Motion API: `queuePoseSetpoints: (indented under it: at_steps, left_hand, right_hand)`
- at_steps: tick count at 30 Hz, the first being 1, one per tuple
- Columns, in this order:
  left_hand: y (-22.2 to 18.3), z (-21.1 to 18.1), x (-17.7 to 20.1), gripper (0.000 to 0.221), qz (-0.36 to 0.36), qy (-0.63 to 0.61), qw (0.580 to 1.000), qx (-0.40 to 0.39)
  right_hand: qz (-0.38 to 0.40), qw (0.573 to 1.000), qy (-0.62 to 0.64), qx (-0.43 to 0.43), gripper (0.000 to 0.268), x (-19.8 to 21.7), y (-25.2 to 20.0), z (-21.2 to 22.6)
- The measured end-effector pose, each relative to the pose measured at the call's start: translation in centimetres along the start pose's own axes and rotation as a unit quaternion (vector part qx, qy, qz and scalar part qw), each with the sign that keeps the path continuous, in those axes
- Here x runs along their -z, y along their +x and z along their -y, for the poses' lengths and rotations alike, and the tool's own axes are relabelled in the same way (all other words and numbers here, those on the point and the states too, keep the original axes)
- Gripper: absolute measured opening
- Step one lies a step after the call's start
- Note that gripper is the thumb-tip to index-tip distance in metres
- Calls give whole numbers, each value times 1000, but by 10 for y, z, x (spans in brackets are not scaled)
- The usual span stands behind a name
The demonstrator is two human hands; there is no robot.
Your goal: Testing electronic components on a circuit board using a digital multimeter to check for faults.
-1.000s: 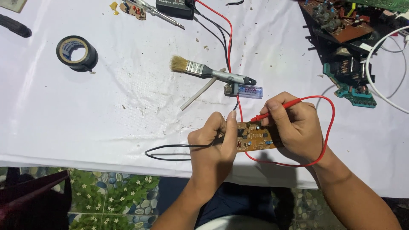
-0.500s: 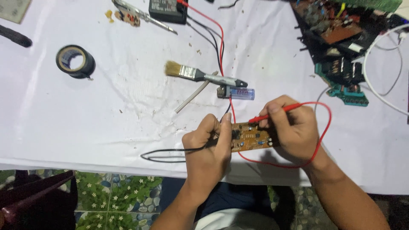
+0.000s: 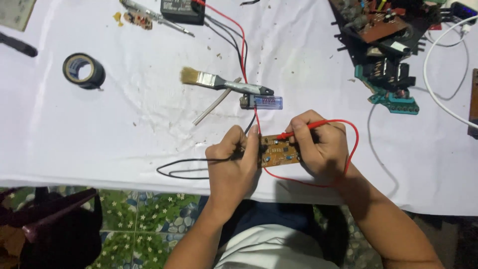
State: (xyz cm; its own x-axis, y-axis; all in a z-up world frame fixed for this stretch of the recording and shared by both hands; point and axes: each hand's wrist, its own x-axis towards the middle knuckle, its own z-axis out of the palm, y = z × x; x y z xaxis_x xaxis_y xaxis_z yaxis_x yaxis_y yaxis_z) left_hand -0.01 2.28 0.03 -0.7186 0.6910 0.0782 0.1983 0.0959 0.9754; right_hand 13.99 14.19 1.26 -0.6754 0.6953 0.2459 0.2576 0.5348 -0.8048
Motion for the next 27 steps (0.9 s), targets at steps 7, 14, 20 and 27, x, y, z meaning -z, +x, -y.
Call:
queuePoseSetpoints:
  at_steps: [7,14,20,27]
  left_hand:
    - [-2,11,-3,50,-17,-11,1000,13]
    - [-2,15,-4,50,-15,-23,1000,8]
    - [-3,18,-5,48,-29,-25,999,-13]
    - [-3,19,-6,48,-31,-42,999,-4]
  right_hand:
    - [-4,1000,5,14,33,-3,0,-9]
    - [-6,1000,-3,25,31,-4,-3,-11]
    - [-8,999,1,40,32,-7,-4,-13]
    - [-7,999,-12,45,31,-5,-4,-13]
